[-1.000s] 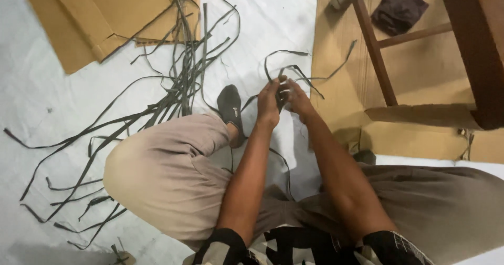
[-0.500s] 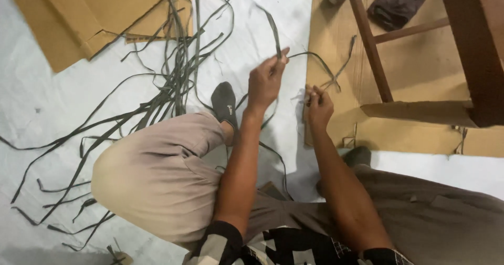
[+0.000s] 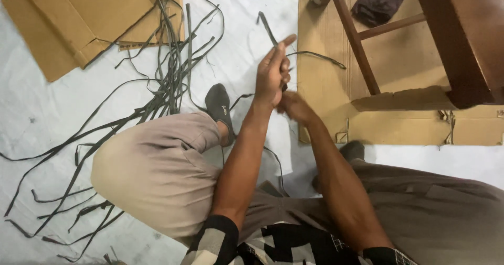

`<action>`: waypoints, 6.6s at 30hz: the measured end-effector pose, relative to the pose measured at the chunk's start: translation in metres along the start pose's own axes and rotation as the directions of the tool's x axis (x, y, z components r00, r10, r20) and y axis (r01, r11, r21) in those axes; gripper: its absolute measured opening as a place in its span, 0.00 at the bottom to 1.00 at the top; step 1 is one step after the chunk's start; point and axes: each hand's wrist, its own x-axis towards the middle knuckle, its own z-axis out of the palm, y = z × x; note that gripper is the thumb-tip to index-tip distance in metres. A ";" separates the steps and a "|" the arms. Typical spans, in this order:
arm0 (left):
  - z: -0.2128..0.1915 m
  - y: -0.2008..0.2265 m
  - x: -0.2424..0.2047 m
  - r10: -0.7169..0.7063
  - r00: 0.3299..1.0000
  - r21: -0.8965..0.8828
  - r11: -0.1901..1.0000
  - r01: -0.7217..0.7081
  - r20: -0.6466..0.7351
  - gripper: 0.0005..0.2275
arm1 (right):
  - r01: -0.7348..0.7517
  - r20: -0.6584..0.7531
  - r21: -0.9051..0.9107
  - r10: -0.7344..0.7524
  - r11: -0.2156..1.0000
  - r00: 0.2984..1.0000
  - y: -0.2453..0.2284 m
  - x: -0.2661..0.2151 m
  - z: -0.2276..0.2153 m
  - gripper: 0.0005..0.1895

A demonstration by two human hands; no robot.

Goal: Wrapping cardboard and plastic straps around the legs of a wooden chair for protection.

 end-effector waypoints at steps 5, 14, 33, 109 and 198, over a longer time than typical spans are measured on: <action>-0.004 0.033 0.009 0.166 0.986 -0.095 0.982 -0.163 0.025 0.22 | -0.087 0.438 -0.468 0.316 0.880 0.842 0.011 -0.041 0.025 0.15; 0.010 0.094 0.023 0.536 0.839 0.178 0.820 -0.544 0.091 0.17 | 0.044 0.370 -0.924 0.860 0.380 0.352 0.090 -0.103 0.069 0.06; -0.175 -0.157 0.015 -0.217 0.962 0.967 0.161 0.200 -0.163 0.20 | -0.366 -0.212 -0.064 0.346 0.928 0.914 -0.044 -0.092 -0.041 0.19; 0.201 -0.175 -0.034 0.229 0.769 0.540 0.594 -0.596 0.597 0.40 | 0.407 -0.941 -0.293 -0.337 0.865 0.039 -0.125 -0.199 -0.134 0.10; 0.157 -0.120 -0.041 -0.097 0.838 0.220 0.975 -0.027 0.537 0.07 | 0.065 -0.729 -0.614 -0.596 0.787 0.335 -0.136 -0.219 -0.073 0.06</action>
